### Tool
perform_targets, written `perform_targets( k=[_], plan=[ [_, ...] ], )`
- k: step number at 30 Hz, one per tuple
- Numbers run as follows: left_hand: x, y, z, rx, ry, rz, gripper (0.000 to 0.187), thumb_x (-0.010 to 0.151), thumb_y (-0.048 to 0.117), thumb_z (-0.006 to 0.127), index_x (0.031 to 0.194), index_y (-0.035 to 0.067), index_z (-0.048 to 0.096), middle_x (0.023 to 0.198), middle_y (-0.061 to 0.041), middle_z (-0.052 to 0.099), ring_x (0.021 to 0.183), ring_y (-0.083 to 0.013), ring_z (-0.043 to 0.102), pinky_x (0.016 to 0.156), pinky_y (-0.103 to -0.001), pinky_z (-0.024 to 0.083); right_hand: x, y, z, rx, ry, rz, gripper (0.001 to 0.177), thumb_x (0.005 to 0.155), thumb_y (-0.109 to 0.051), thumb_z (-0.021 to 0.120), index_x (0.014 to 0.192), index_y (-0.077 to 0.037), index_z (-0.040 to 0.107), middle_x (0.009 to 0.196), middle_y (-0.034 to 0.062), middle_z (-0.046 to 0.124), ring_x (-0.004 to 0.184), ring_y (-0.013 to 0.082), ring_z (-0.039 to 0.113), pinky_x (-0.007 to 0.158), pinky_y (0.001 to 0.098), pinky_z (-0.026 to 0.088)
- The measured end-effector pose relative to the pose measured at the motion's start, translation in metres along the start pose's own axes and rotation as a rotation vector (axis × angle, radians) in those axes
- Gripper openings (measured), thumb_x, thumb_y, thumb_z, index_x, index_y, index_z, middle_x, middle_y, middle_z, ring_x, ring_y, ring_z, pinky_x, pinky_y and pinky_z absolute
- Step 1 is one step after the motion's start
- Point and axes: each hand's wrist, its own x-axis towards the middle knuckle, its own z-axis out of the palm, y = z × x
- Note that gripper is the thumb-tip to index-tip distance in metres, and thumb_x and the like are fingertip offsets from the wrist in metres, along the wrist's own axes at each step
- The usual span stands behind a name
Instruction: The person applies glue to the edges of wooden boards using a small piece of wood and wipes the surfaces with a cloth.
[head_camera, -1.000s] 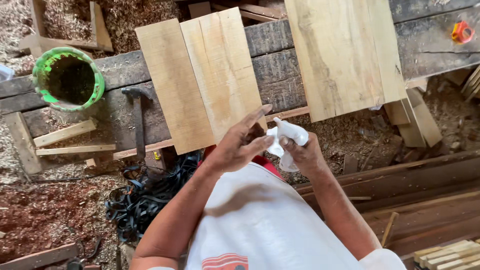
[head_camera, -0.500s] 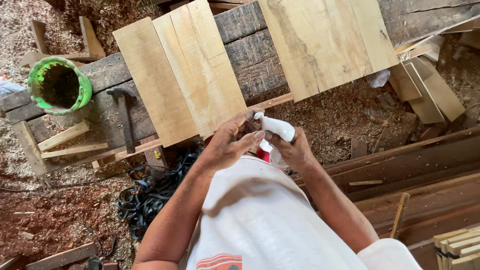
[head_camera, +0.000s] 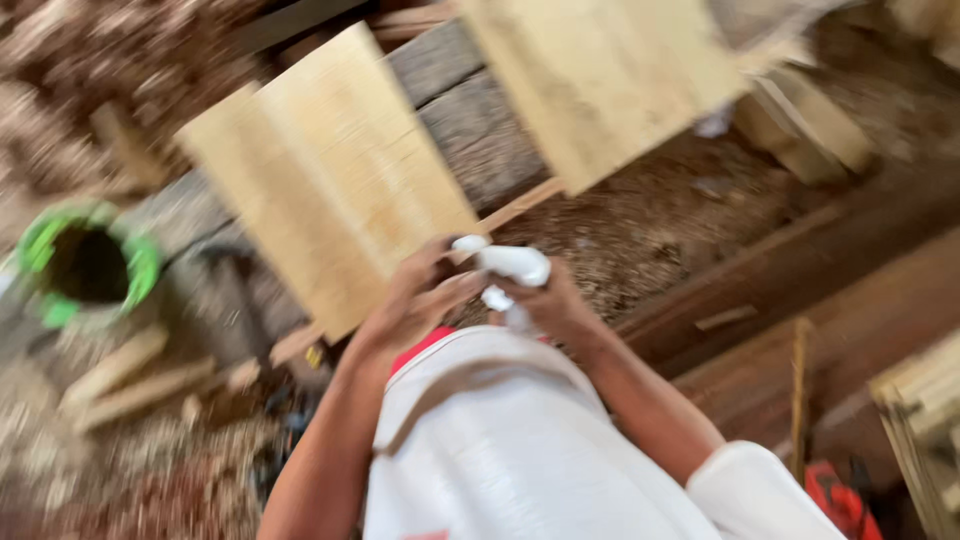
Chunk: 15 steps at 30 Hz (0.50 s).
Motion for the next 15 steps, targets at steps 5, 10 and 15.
perform_targets(
  k=[5,10,15],
  plan=[
    [-0.006,0.02,-0.04,0.105,-0.047,-0.081,0.046,0.087,0.014,0.062,0.126,-0.007,0.049,0.054,-0.009,0.056,0.049,-0.015,0.053,0.041,-0.026,0.041,0.0,-0.035,0.056,0.158,0.014,0.07,0.029,0.066,-0.008,0.086,0.09,0.001,0.071,0.079,0.0082,0.068,0.071,0.0142,0.059,0.07,0.027,0.048],
    [-0.015,0.033,-0.061,0.053,0.089,-0.195,0.016,0.086,0.006,0.061,0.091,-0.006,0.069,0.089,-0.024,0.062,0.054,-0.0199,0.053,0.039,-0.027,0.043,0.028,-0.027,0.057,0.006,-0.115,0.031,0.02,0.075,-0.018,0.083,0.086,-0.004,0.073,0.076,0.0077,0.071,0.074,0.0131,0.063,0.071,0.0283,0.049],
    [-0.035,0.012,-0.085,-0.04,0.226,-0.204,0.046,0.091,0.026,0.057,0.129,0.003,0.046,0.072,-0.004,0.054,0.05,-0.0087,0.047,0.044,-0.022,0.043,0.107,-0.04,0.022,-1.076,-0.148,-0.492,0.044,0.07,-0.029,0.082,0.108,-0.014,0.067,0.092,0.0106,0.072,0.097,0.0285,0.061,0.097,0.0434,0.038]
  ],
)
